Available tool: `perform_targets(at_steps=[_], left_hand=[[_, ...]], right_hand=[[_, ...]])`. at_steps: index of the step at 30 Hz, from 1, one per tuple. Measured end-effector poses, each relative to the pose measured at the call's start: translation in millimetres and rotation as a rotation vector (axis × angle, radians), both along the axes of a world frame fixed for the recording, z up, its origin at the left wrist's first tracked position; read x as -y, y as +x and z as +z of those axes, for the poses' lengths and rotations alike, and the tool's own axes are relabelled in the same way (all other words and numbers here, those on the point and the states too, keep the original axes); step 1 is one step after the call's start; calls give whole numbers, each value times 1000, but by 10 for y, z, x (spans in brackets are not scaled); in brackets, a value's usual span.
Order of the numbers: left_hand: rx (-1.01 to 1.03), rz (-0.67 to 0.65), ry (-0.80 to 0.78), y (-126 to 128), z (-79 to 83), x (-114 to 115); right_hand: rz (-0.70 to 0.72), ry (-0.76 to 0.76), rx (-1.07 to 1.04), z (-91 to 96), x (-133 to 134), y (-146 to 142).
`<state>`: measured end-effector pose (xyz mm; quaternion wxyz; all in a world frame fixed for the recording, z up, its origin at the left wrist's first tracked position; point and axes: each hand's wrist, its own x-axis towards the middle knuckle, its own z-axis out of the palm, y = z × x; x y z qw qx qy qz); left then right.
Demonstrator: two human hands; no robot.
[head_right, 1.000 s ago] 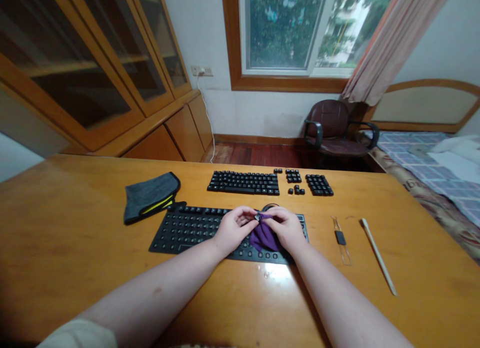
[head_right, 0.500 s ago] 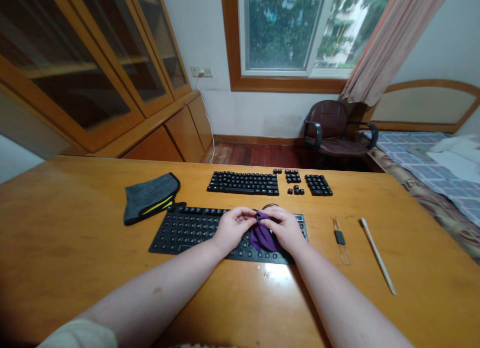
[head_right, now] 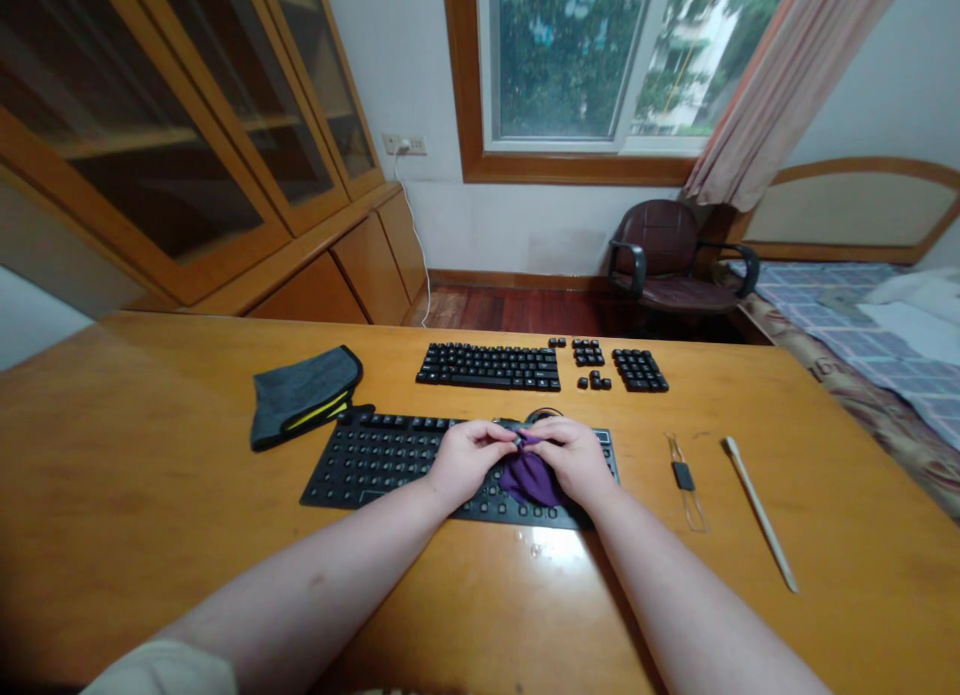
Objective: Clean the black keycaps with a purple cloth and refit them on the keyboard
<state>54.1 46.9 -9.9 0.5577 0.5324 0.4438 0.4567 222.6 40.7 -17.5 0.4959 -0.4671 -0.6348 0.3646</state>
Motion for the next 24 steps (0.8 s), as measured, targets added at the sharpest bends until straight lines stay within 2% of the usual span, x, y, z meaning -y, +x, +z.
perform_targets(at_steps=[7,13,24], left_hand=[[9,1,-3,-4,-5,-4],[-10,14,21,-9,16,-7],[8,-9,-6,-5,23,1]], right_hand=[[-7,-2,0,16,0,12],[45,-21,67,71,25,-1],[18,-6,-15,-19,-12,26]])
